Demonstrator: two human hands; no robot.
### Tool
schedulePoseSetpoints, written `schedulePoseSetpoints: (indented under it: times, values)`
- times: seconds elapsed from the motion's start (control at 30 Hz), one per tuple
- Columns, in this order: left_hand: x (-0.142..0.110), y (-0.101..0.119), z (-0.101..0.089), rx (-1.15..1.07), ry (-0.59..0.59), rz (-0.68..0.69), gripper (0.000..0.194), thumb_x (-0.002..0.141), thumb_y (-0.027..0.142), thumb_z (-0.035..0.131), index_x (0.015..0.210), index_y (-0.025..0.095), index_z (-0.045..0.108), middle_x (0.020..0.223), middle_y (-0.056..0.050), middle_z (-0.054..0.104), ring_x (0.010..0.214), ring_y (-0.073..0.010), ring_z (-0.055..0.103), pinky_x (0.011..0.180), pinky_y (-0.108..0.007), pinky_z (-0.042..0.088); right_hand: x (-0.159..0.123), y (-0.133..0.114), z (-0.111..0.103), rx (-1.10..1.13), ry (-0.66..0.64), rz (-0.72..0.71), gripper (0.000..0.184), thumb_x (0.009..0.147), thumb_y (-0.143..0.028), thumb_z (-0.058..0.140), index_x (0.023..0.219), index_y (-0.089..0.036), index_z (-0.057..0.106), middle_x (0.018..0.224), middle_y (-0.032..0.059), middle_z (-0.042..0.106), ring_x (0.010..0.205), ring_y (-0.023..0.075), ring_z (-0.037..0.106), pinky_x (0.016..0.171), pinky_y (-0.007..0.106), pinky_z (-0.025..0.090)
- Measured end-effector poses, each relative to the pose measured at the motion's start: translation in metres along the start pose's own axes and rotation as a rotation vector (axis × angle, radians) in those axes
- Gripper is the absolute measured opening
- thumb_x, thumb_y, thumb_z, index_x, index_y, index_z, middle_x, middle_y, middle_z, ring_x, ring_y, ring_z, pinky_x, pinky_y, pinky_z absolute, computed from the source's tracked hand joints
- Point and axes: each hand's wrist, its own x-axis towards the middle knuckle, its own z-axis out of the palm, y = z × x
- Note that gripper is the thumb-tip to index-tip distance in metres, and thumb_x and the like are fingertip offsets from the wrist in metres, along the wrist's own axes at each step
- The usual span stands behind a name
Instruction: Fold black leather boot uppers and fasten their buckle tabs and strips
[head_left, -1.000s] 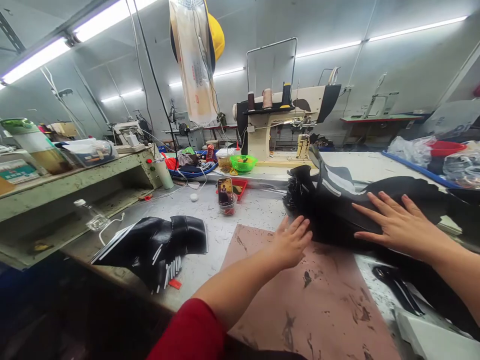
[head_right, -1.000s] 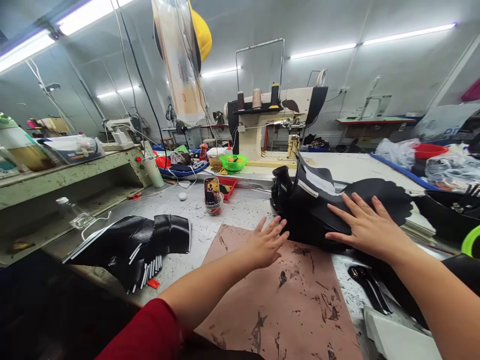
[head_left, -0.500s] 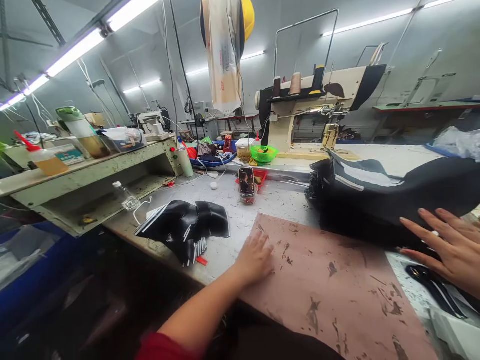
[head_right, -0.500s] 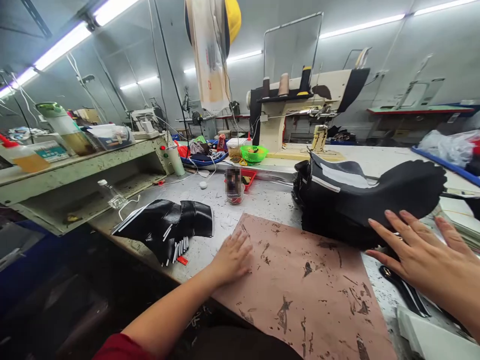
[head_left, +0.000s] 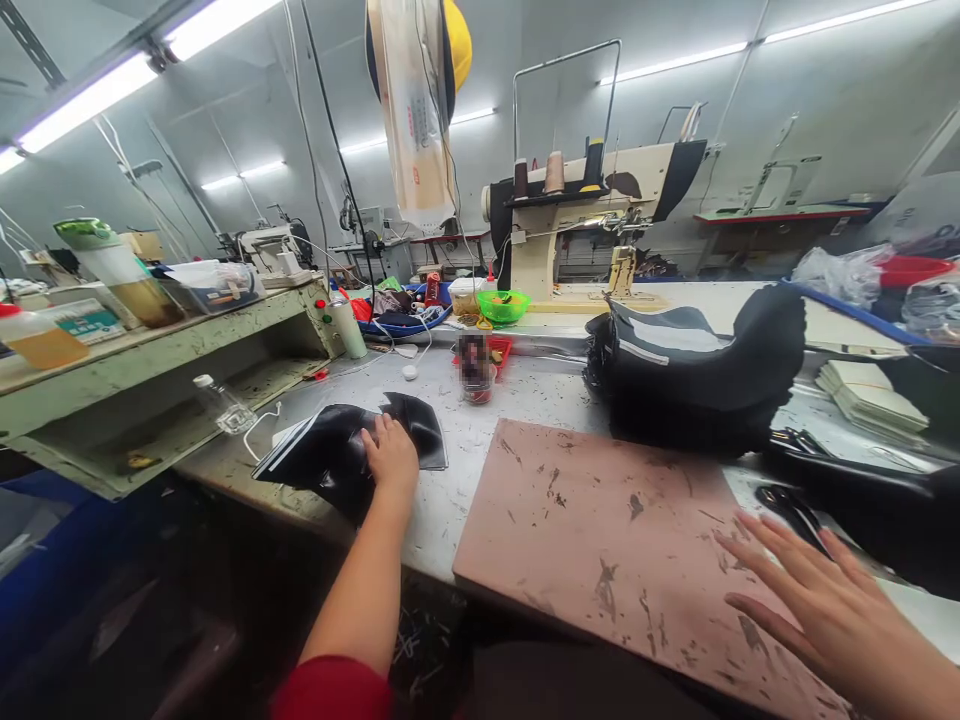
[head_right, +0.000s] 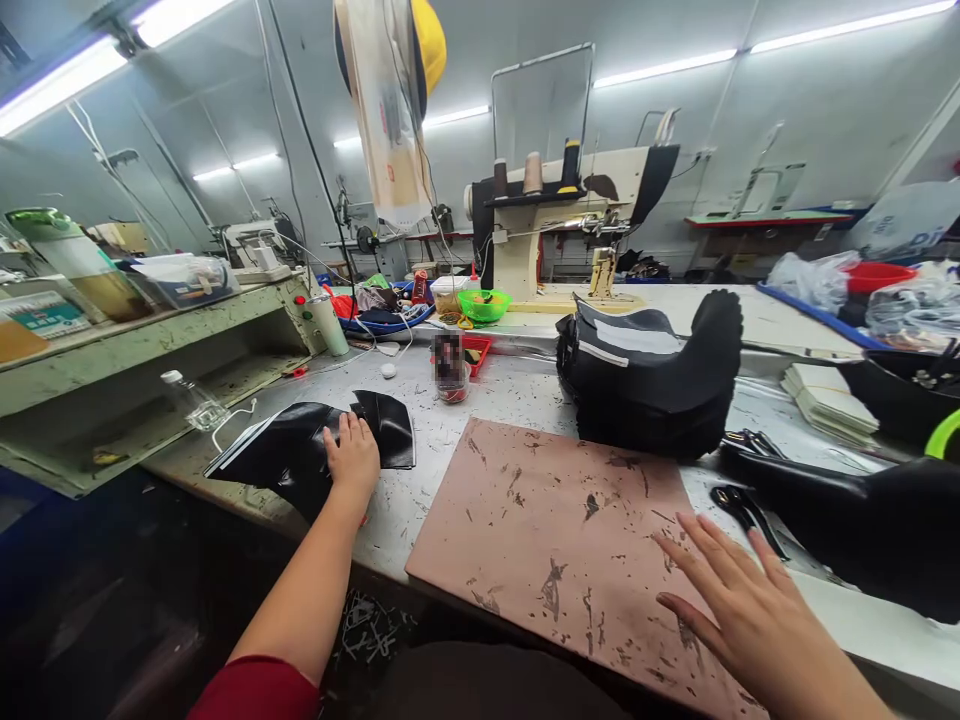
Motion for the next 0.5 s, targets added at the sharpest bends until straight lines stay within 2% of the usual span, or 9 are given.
schedulePoseSetpoints:
  times: [0.07, 0.13, 0.23, 0.3, 0.33, 0.37, 0.4, 0.43, 0.5]
  values:
    - [-0.007, 0.009, -0.011, -0.055, -0.044, 0.029, 0.044, 0.081, 0.004, 0.029, 0.12, 0.004, 0.049, 0.1, -0.021, 0.063, 0.106, -0.0297, 0.053, 0.089, -0.045, 0.036, 0.0, -0.011, 0.005, 0.132, -0.061, 0.041, 0.052, 0.078, -0.061, 0.032, 0.1, -0.027, 0.064, 0.116, 0.0117, 0.057, 0.106, 0.0316, 0.053, 0.092, 0.055, 0.035]
    - [-0.017, 0.022, -0.025, -0.103, -0.073, 0.049, 0.041, 0.081, 0.007, 0.034, 0.118, 0.01, 0.052, 0.087, -0.016, 0.067, 0.087, -0.0279, 0.062, 0.076, -0.039, 0.045, 0.006, -0.023, 0.007, 0.285, -0.137, 0.103, 0.051, 0.078, -0.061, 0.034, 0.105, -0.027, 0.061, 0.121, 0.0089, 0.054, 0.111, 0.0305, 0.05, 0.095, 0.054, 0.034]
    - [-0.047, 0.053, -0.045, -0.293, -0.055, 0.122, 0.04, 0.083, 0.017, 0.04, 0.122, 0.021, 0.048, 0.095, -0.009, 0.067, 0.087, -0.0226, 0.063, 0.075, -0.032, 0.047, 0.028, -0.043, 0.006, 0.581, -0.209, 0.305, 0.055, 0.078, -0.061, 0.036, 0.119, -0.026, 0.051, 0.127, 0.0091, 0.049, 0.115, 0.0288, 0.046, 0.094, 0.05, 0.037]
    - [-0.076, 0.079, -0.055, -0.718, -0.067, 0.2, 0.041, 0.082, 0.017, 0.043, 0.122, 0.02, 0.047, 0.102, -0.008, 0.065, 0.093, -0.0203, 0.061, 0.081, -0.029, 0.045, 0.049, -0.055, 0.006, 0.852, -0.219, 0.499, 0.062, 0.078, -0.061, 0.036, 0.127, -0.024, 0.041, 0.128, 0.0112, 0.047, 0.116, 0.0277, 0.045, 0.09, 0.045, 0.042]
    - [-0.091, 0.09, -0.06, -0.925, -0.126, 0.247, 0.042, 0.081, 0.017, 0.045, 0.123, 0.019, 0.046, 0.105, -0.008, 0.064, 0.096, -0.0193, 0.059, 0.084, -0.029, 0.044, 0.059, -0.059, 0.007, 1.004, -0.215, 0.58, 0.064, 0.078, -0.061, 0.035, 0.129, -0.023, 0.038, 0.127, 0.012, 0.048, 0.114, 0.0268, 0.047, 0.088, 0.043, 0.045]
    - [-0.106, 0.099, -0.065, -1.114, -0.212, 0.293, 0.043, 0.081, 0.017, 0.045, 0.124, 0.019, 0.045, 0.109, -0.008, 0.062, 0.1, -0.0184, 0.058, 0.087, -0.029, 0.043, 0.068, -0.062, 0.008, 1.143, -0.215, 0.633, 0.064, 0.079, -0.062, 0.033, 0.129, -0.021, 0.038, 0.124, 0.0128, 0.051, 0.11, 0.026, 0.051, 0.084, 0.04, 0.047]
    - [-0.119, 0.105, -0.07, -1.268, -0.347, 0.364, 0.046, 0.08, 0.017, 0.045, 0.126, 0.02, 0.043, 0.112, -0.007, 0.061, 0.102, -0.0177, 0.057, 0.089, -0.029, 0.043, 0.074, -0.064, 0.01, 1.243, -0.23, 0.642, 0.063, 0.08, -0.062, 0.031, 0.126, -0.02, 0.04, 0.117, 0.013, 0.055, 0.103, 0.0251, 0.056, 0.079, 0.038, 0.049]
    - [-0.129, 0.107, -0.077, -1.386, -0.516, 0.459, 0.049, 0.08, 0.017, 0.045, 0.129, 0.021, 0.039, 0.116, -0.007, 0.059, 0.105, -0.0175, 0.055, 0.089, -0.029, 0.043, 0.078, -0.063, 0.012, 1.297, -0.258, 0.618, 0.061, 0.081, -0.061, 0.029, 0.122, -0.018, 0.045, 0.108, 0.0126, 0.06, 0.094, 0.0241, 0.06, 0.075, 0.037, 0.05]
    - [-0.139, 0.1, -0.091, -1.453, -0.949, 0.752, 0.061, 0.077, 0.02, 0.054, 0.133, 0.024, 0.032, 0.12, -0.007, 0.056, 0.105, -0.02, 0.055, 0.087, -0.033, 0.045, 0.076, -0.059, 0.015, 1.28, -0.332, 0.531, 0.055, 0.08, -0.059, 0.035, 0.106, -0.017, 0.057, 0.088, 0.0103, 0.065, 0.077, 0.0225, 0.062, 0.066, 0.035, 0.051]
